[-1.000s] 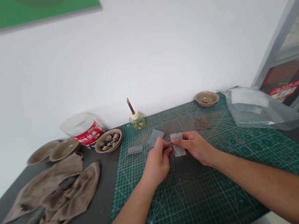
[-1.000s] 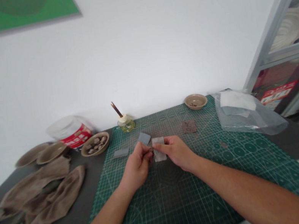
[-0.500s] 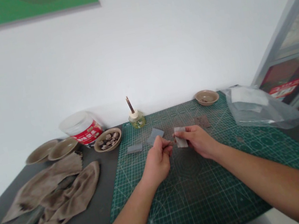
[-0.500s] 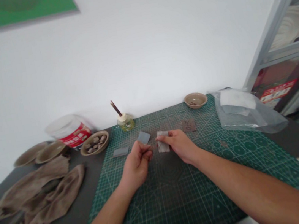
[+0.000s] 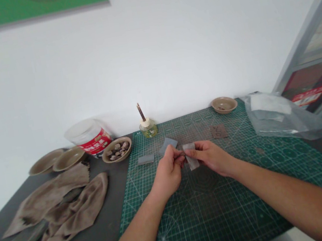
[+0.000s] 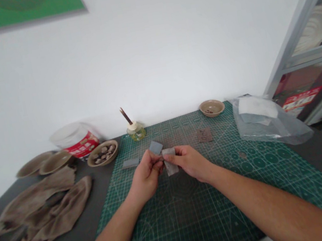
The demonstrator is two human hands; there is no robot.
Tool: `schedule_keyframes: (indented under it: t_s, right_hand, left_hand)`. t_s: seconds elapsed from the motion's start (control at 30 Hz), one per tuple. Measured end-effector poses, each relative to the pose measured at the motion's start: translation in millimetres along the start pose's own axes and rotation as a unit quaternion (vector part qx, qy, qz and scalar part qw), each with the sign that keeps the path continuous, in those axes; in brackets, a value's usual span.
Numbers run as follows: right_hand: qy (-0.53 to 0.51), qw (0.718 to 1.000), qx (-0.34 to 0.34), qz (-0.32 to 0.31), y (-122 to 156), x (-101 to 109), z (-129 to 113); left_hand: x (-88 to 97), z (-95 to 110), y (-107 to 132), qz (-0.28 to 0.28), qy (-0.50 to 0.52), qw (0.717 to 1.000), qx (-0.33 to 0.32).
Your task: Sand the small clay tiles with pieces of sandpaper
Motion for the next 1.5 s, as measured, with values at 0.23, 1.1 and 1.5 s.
schedule_keyframes:
  t_s: [0.23, 1.1, 1.5]
  right_hand:
    - [0.045, 0.998, 0.029, 0.026, 1.2, 1.4, -2.5]
    - [0.029, 0.997, 0.039, 0.067, -1.5, 5.7, -1.8]
    - [0.038, 0.998, 0.047, 0.031, 1.7, 1.2, -6.4]
  left_hand:
    - [-0.2, -2.6, 2.5, 0.011, -0.005, 1.000, -0.002]
    - [-5.4, -3.5, 6.0, 0.022, 0.061, 0.998, 0.002]
    - [0.9, -1.0, 2.8, 0.028, 0.015, 0.999, 0.000]
Point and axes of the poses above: each hand's wrist, its own y-axis away from the middle knuckle, its own x-axis out of the back of the hand, z = x × y, the point moved 7 cm from there along -y, towards the middle knuckle, and after that the axes turned 8 degrees about y, right-handed, at the moved point
